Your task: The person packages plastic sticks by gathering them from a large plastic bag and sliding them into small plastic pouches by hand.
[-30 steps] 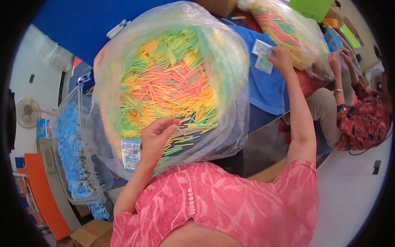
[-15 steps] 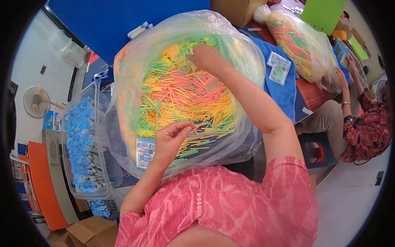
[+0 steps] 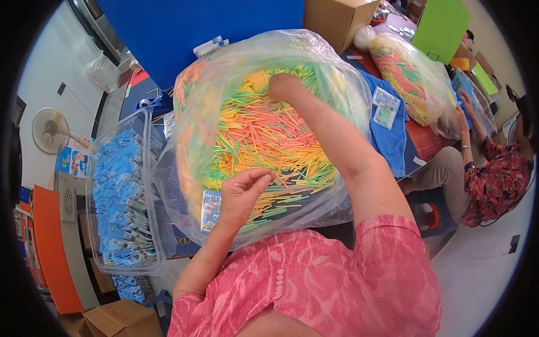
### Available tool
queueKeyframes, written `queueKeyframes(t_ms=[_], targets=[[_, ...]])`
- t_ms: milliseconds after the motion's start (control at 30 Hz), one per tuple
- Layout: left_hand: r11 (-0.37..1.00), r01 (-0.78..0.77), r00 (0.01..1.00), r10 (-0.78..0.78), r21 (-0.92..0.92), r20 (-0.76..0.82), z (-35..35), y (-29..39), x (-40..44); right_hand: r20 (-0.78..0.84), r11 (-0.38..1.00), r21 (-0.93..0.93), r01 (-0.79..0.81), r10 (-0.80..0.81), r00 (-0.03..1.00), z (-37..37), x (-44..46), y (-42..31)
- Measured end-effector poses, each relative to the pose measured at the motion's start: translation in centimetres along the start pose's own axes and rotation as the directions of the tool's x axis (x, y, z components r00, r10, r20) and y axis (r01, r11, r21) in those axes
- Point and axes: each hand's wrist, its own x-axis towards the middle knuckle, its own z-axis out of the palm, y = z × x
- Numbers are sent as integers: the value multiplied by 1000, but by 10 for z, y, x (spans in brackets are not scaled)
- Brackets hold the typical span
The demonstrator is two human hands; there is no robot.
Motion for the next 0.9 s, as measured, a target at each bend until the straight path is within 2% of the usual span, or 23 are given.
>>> queueKeyframes(t_ms=[133,233,300,333,400,433,500,533,567,633,667,700,733,767,833,900], targets=[[999,-5,1000,4,-53,-12,-2,7,4,-75,999,-1,45,-45,996,17,7,12],[996,41,997,-46,-82,-69,-3,11,13,3,994,78,75,-76,997,12,-8,26],[989,103,987,-116,-108,-113,-3,15,22,-111,926,294,237,-214,971,17,-21,42],[986,118,984,-132,-120,-122,1,12,29,-90,926,294,237,-220,971,8,-39,33],[918,107,969,-183,-383,-168,11,1,42,26,749,624,223,-305,952,-5,-86,12],[913,119,963,-202,-390,-180,15,-6,48,47,746,630,217,-315,948,0,-100,3],[777,234,956,-294,-585,-7,22,-16,57,-89,593,757,273,-321,943,11,-122,-14],[716,266,957,-279,-645,86,24,-16,55,-121,570,768,291,-318,940,21,-128,-20],[716,270,954,-288,-644,81,26,-14,52,-116,564,774,288,-320,940,30,-133,-23],[625,264,961,-233,-734,147,30,-14,47,-230,716,573,399,-327,917,43,-143,-30],[628,267,960,-240,-731,145,33,-19,45,-125,771,558,306,-286,950,43,-152,-37],[627,228,962,-262,-745,74,35,-27,44,-130,768,563,305,-282,951,47,-158,-42],[627,188,960,-280,-756,7,38,-31,43,-164,794,517,318,-272,948,51,-163,-45],[630,193,961,-277,-752,14,38,-31,42,-197,821,468,327,-264,944,55,-168,-48],[530,242,935,-351,-812,49,35,-30,38,-267,841,425,334,-236,934,67,-177,-53],[544,244,940,-336,-803,58,33,-33,39,-334,860,382,338,-213,918,70,-186,-53]])
